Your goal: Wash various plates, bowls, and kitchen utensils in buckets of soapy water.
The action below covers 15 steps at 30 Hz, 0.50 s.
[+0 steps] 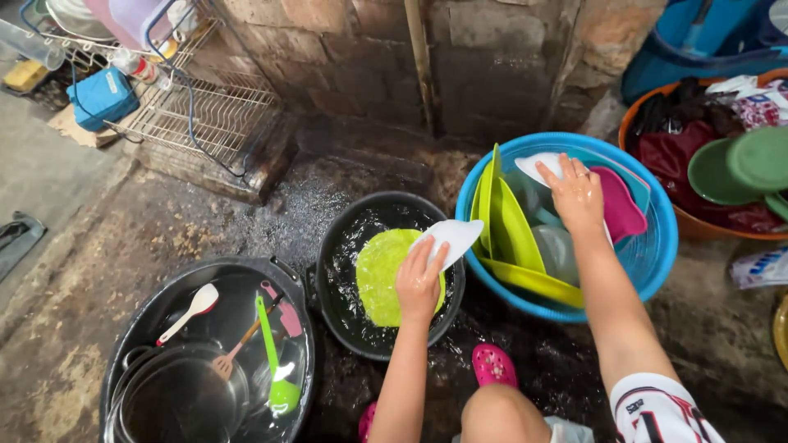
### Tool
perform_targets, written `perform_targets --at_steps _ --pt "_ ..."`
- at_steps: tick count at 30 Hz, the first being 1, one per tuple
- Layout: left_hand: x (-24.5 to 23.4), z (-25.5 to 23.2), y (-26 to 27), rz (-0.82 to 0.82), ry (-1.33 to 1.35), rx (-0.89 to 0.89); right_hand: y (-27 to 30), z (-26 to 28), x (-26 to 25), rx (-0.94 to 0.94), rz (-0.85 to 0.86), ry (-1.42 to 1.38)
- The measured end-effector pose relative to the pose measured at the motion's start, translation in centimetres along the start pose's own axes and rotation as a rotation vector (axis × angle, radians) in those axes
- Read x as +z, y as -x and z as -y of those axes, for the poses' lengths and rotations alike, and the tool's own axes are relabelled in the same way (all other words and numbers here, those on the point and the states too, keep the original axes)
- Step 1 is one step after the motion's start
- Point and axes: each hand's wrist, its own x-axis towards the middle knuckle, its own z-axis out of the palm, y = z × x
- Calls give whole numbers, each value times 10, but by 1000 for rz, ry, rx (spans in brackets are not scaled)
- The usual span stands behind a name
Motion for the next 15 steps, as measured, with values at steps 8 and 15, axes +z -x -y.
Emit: perform_targets --at_steps 8,15 --pt "0 -4 -18 -27 61 15 2 -5 64 87 235 -2" --pt "-3 -9 -18 -26 74 38 3 -9 59 157 348 -673"
